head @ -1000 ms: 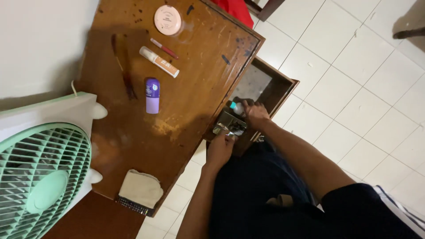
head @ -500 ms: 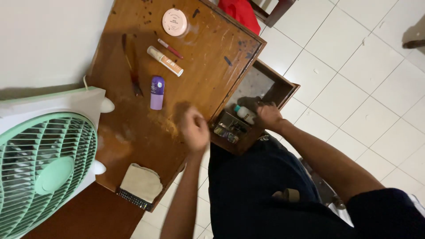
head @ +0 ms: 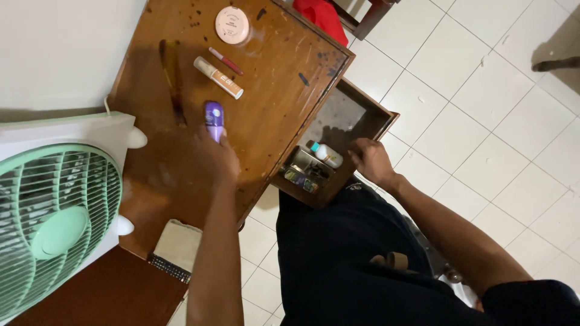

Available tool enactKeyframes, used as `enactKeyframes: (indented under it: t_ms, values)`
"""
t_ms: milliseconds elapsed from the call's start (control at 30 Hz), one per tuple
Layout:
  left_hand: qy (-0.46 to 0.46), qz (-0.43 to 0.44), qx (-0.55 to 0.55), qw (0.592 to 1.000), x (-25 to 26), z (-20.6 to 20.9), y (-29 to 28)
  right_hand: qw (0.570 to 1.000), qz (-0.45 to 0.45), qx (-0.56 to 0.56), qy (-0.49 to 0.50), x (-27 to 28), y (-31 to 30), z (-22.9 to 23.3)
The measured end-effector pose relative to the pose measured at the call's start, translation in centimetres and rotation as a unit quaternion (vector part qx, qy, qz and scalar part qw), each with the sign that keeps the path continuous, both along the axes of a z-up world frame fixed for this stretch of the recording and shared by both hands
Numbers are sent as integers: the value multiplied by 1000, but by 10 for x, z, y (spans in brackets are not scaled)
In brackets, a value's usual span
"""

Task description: The person cleans and tidies a room by smoothing a blanket, then organizing a dresser drawer by hand, placing bottles, boxes, tubes, lids, and a brush inside. Next, the person wipes a table and a remote with a paper towel, and finally sweeps the floor with a broom.

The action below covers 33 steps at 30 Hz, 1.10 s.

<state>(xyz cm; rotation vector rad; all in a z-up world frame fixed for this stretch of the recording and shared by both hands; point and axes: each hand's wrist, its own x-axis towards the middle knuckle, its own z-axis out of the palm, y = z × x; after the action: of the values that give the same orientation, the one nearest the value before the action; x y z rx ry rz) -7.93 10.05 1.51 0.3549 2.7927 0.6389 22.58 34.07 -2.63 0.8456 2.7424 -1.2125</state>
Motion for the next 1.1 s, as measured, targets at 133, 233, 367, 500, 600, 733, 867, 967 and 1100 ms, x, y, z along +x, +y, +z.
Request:
enactKeyframes:
  t_ms: [133,233,367,500,600,733,867,967,1100]
  values:
    - [-1,-43,151,988,44,1,9,999,-30,-28,35,-5,-3,14]
    - [-30,-77,227,971,74,23,25,996,-44,-77,-15,-15,-8,27]
    - [42,-175,232,956,104,33,40,987,33,67,144,-34,-10,43]
    - [-100,-124,275,948,123,57,67,978,58,82,181,-54,-5,68]
    - [-191,-114,286,932,135,39,76,969,90,116,199,-61,1,83]
    - [-393,-10,347,851,156,-8,85,963,135,173,157,-48,9,69]
    - [-450,43,328,830,167,-19,97,981,123,136,64,-31,16,36]
    - [-443,30,283,850,183,-66,79,977,86,190,-44,-27,22,18]
    - [-478,-1,193,857,193,-69,53,971,118,130,-161,-32,33,-27]
